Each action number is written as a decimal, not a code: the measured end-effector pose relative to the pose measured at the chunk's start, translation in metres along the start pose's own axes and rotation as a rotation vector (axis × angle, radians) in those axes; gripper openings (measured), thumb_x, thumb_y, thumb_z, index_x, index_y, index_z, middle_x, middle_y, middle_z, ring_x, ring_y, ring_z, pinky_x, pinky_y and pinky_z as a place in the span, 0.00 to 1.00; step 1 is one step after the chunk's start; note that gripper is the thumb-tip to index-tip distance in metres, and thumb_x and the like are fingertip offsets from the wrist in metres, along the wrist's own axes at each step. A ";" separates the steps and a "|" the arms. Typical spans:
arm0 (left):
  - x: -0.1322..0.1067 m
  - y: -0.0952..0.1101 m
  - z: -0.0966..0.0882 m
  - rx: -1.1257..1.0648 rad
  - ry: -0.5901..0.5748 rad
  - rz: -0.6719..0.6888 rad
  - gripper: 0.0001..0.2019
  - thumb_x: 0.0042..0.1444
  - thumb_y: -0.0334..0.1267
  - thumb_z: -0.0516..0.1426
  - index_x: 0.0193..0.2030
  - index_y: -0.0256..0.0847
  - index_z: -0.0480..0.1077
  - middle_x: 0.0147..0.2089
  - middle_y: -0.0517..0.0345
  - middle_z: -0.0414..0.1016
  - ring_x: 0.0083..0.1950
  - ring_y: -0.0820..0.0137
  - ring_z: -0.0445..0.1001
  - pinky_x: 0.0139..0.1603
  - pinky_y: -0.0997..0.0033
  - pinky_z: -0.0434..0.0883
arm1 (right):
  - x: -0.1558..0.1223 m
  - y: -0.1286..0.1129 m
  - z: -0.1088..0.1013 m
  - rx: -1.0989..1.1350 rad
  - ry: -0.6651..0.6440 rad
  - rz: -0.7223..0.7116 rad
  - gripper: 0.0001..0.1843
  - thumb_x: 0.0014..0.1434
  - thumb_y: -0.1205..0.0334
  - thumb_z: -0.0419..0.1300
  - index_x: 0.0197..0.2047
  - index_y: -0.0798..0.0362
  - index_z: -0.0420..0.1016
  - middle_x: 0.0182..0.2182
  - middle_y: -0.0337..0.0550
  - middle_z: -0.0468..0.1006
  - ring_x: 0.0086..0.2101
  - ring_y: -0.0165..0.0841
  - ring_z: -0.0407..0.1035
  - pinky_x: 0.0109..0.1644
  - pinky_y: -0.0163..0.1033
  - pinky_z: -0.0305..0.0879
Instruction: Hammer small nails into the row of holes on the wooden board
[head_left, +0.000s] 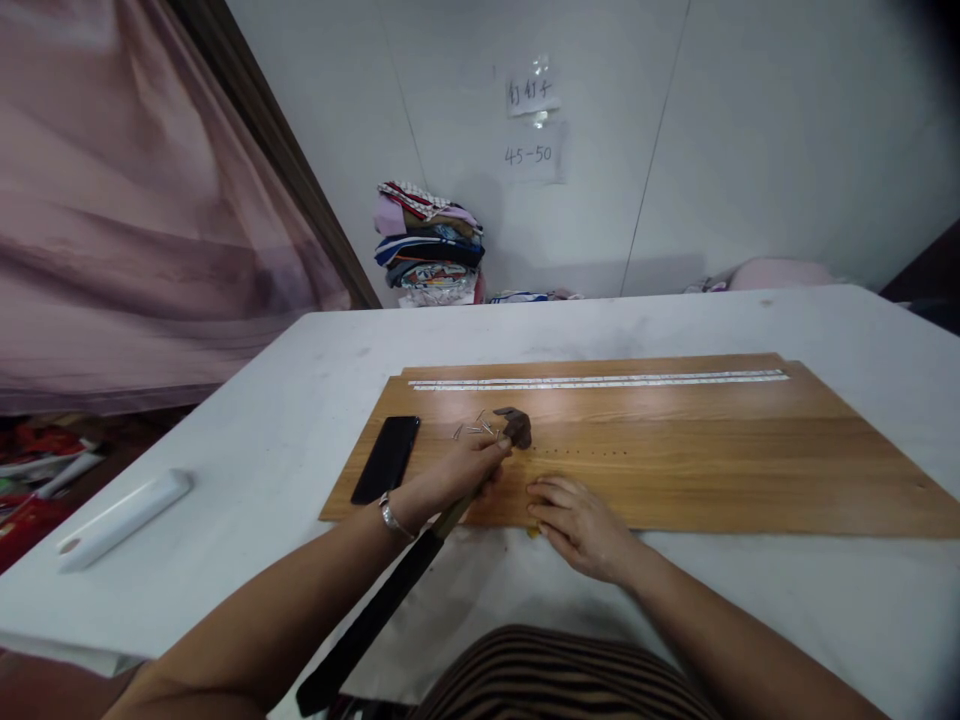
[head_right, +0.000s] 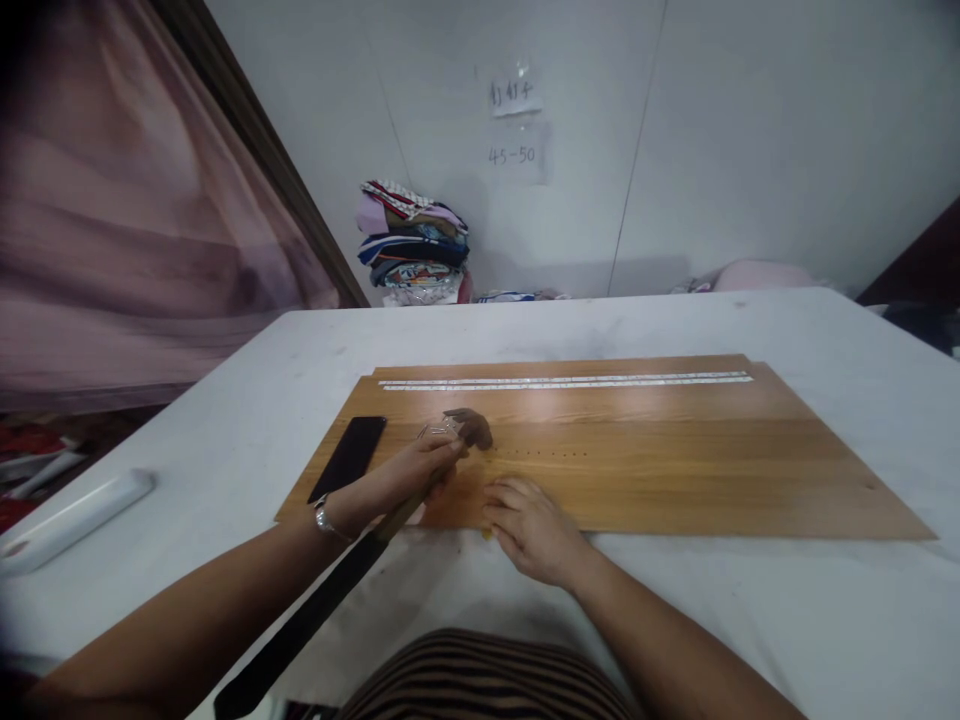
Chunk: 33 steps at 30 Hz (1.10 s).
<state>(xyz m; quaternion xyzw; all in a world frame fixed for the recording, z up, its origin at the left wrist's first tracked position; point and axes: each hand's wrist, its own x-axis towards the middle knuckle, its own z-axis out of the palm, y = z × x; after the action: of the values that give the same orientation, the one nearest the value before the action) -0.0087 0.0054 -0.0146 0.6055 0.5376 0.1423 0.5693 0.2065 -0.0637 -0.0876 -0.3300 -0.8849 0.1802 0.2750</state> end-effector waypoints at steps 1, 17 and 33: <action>0.000 0.001 0.000 -0.001 0.003 0.002 0.22 0.56 0.58 0.49 0.36 0.38 0.66 0.23 0.64 0.65 0.18 0.77 0.62 0.18 0.77 0.60 | 0.000 0.000 0.000 0.001 0.000 -0.002 0.16 0.60 0.69 0.54 0.50 0.52 0.73 0.53 0.49 0.72 0.55 0.42 0.61 0.59 0.53 0.60; -0.001 0.003 0.001 -0.011 0.001 -0.023 0.22 0.56 0.57 0.49 0.37 0.38 0.66 0.23 0.64 0.64 0.18 0.77 0.62 0.18 0.77 0.60 | 0.001 -0.003 -0.001 0.005 0.002 0.011 0.16 0.59 0.70 0.54 0.49 0.52 0.74 0.52 0.49 0.73 0.55 0.41 0.61 0.59 0.52 0.60; -0.004 0.006 0.001 -0.016 0.007 -0.016 0.21 0.55 0.57 0.50 0.37 0.38 0.65 0.23 0.64 0.64 0.19 0.78 0.62 0.18 0.77 0.60 | 0.001 -0.002 -0.001 0.006 -0.012 0.014 0.15 0.60 0.69 0.54 0.50 0.52 0.73 0.52 0.49 0.72 0.56 0.41 0.60 0.59 0.52 0.60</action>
<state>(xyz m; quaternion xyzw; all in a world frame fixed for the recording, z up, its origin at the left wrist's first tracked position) -0.0062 0.0035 -0.0078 0.5961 0.5431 0.1441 0.5735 0.2059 -0.0647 -0.0852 -0.3344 -0.8836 0.1868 0.2693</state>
